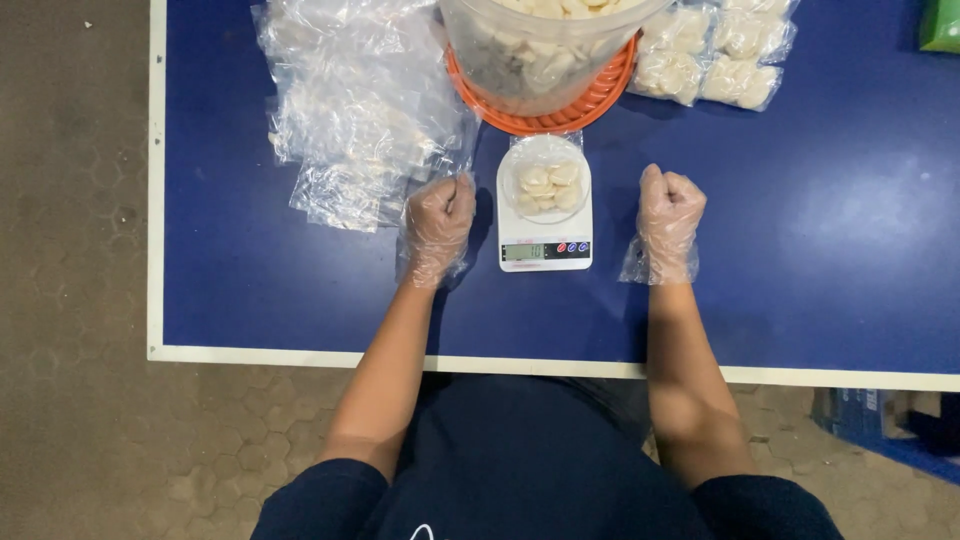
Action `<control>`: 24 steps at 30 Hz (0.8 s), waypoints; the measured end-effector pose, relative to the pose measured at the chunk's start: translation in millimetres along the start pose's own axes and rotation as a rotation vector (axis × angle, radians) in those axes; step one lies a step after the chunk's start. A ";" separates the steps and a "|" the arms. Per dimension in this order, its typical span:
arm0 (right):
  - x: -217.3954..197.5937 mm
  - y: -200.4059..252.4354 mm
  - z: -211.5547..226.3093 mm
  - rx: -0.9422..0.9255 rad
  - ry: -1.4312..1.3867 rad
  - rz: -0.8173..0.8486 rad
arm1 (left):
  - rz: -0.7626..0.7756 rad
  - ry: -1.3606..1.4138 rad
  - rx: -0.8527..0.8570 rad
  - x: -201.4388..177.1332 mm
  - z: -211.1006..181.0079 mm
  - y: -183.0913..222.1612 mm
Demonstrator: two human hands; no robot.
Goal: Packaging small snack items into plastic bags and weighing them on a digital scale.
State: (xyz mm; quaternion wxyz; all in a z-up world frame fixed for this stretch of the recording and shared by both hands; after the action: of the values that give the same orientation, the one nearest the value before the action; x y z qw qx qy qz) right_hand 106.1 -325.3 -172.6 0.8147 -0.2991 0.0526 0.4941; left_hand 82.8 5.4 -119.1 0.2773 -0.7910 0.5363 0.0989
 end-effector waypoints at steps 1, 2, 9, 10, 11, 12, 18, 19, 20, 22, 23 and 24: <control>0.5 1.1 1.3 -0.001 -0.003 0.001 | -0.002 -0.002 0.001 -3.7 -5.1 -0.9; 0.8 2.3 2.5 0.001 -0.002 -0.001 | 0.002 0.004 0.004 -7.2 -10.4 -1.9; -1.4 6.8 37.2 0.080 -0.003 0.002 | -0.005 0.035 -0.016 -12.0 -21.3 -4.0; -1.6 8.0 37.7 0.077 -0.004 0.000 | -0.008 0.036 -0.013 -13.8 -26.0 -4.9; -1.9 9.4 38.2 0.093 -0.012 0.005 | -0.008 0.029 -0.011 -15.9 -30.9 -5.6; -2.2 10.7 38.9 0.109 -0.020 0.010 | -0.009 0.021 -0.009 -18.1 -36.0 -6.4; -9.3 16.6 53.5 0.097 0.010 0.022 | 0.038 -0.026 -0.038 -11.1 -23.2 -2.1; -8.7 14.7 53.8 0.095 0.013 0.023 | 0.037 -0.023 -0.040 -10.3 -22.9 -2.9; -8.2 12.7 53.9 0.074 0.013 0.024 | 0.032 -0.027 -0.035 -9.3 -22.4 -3.7; -9.0 16.4 55.2 0.067 0.018 0.026 | 0.039 -0.035 -0.037 -10.6 -21.0 0.2; -8.3 15.3 56.4 0.066 0.009 0.020 | 0.046 -0.041 -0.048 -10.8 -20.3 -0.8; -7.9 14.2 58.1 0.064 0.001 0.015 | 0.053 -0.047 -0.060 -11.4 -20.2 -1.7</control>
State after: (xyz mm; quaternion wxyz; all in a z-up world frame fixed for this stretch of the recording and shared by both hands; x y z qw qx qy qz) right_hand 78.0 -295.4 -128.3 0.8202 -0.2725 0.0708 0.4980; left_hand 76.9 3.9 -96.7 0.2634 -0.7819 0.5472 0.1408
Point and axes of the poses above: each hand's wrist, its own y-axis away from the middle knuckle, its own x-axis out of the palm, z = x × y, the point moved 2 cm from there along -y, towards the middle knuckle, and after that the axes turned 6 degrees about -x, right-handed, at the moved point
